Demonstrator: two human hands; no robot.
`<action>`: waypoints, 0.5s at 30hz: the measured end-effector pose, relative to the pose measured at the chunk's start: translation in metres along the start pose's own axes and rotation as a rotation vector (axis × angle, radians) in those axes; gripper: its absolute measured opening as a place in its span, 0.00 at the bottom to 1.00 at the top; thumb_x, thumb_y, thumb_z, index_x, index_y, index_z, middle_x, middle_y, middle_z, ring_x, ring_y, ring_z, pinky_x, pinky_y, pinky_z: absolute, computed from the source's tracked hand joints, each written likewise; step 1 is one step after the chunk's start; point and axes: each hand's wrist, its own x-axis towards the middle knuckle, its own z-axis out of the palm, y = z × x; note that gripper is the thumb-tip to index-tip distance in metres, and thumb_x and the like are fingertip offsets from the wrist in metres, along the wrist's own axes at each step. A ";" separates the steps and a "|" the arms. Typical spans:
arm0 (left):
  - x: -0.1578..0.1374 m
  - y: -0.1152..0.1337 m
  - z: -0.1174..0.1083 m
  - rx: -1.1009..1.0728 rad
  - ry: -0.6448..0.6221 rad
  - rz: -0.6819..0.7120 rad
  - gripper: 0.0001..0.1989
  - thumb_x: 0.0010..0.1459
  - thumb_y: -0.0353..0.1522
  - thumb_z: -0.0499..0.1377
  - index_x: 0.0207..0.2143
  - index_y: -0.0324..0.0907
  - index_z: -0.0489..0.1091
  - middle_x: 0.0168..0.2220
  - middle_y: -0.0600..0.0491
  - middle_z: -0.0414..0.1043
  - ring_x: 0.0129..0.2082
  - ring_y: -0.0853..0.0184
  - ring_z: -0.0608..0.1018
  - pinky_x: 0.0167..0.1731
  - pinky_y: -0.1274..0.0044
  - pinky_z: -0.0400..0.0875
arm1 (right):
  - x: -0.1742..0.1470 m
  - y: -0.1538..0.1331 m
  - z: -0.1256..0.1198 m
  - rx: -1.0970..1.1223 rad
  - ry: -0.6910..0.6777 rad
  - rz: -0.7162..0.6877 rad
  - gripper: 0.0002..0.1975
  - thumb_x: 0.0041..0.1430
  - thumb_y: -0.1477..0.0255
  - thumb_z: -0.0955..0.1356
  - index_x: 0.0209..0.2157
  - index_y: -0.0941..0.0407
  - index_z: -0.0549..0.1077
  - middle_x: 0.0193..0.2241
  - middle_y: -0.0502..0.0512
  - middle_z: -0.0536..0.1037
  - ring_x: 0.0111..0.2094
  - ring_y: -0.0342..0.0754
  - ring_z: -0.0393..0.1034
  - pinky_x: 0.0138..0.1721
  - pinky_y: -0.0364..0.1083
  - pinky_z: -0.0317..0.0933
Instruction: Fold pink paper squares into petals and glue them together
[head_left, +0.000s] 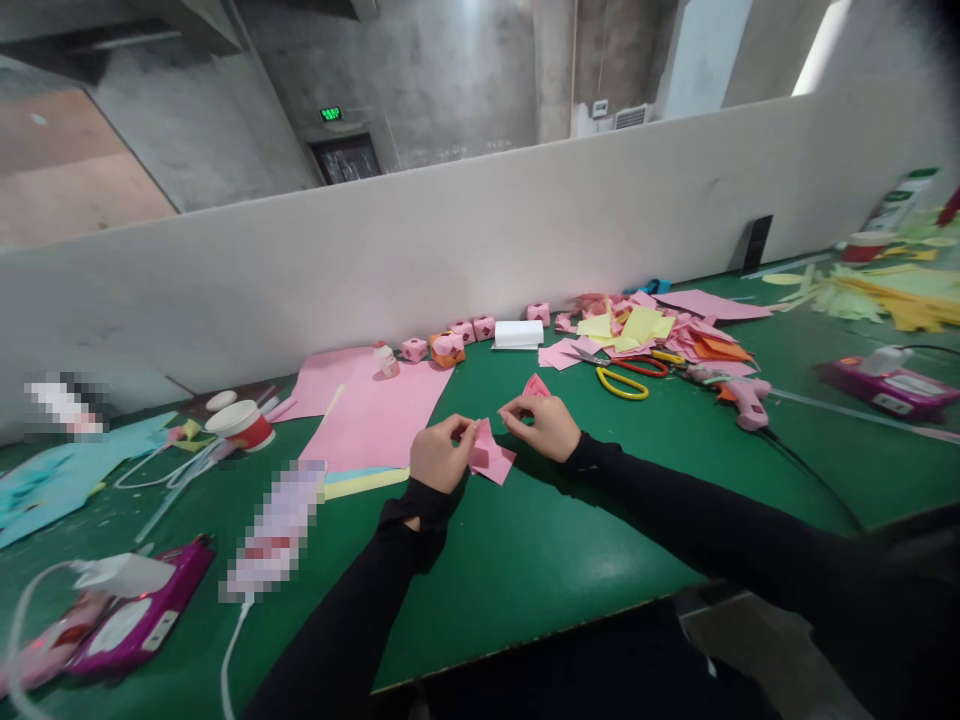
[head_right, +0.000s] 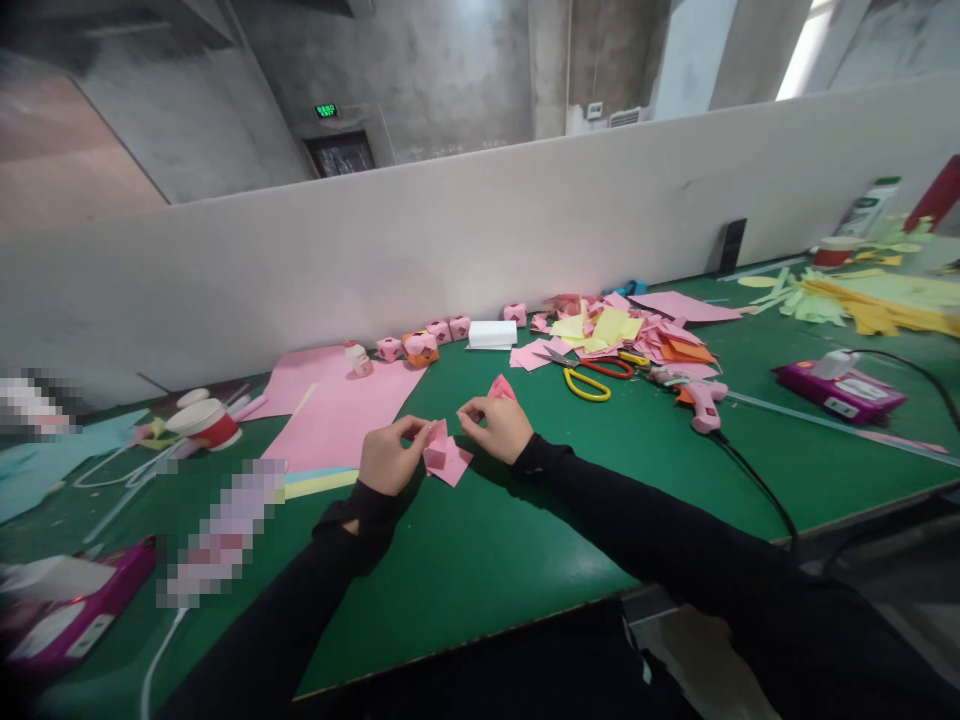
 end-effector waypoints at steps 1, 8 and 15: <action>0.000 0.000 0.000 -0.013 0.000 -0.001 0.10 0.56 0.36 0.56 0.26 0.43 0.73 0.24 0.56 0.76 0.25 0.70 0.76 0.29 0.79 0.66 | 0.000 0.000 0.000 0.025 -0.002 0.004 0.07 0.56 0.71 0.66 0.31 0.57 0.76 0.25 0.52 0.79 0.26 0.43 0.71 0.32 0.43 0.64; -0.003 0.005 0.002 -0.035 -0.067 0.071 0.11 0.58 0.38 0.54 0.29 0.43 0.74 0.26 0.55 0.77 0.26 0.70 0.76 0.27 0.80 0.65 | -0.001 -0.006 0.004 0.129 -0.124 0.004 0.10 0.57 0.68 0.65 0.33 0.58 0.76 0.26 0.53 0.79 0.26 0.43 0.71 0.29 0.42 0.63; -0.002 0.002 0.001 0.013 -0.060 0.047 0.09 0.56 0.36 0.56 0.29 0.43 0.73 0.26 0.55 0.77 0.27 0.69 0.77 0.30 0.79 0.67 | 0.000 -0.004 0.003 0.065 -0.078 -0.020 0.09 0.59 0.70 0.64 0.32 0.58 0.75 0.27 0.54 0.79 0.26 0.43 0.71 0.30 0.41 0.63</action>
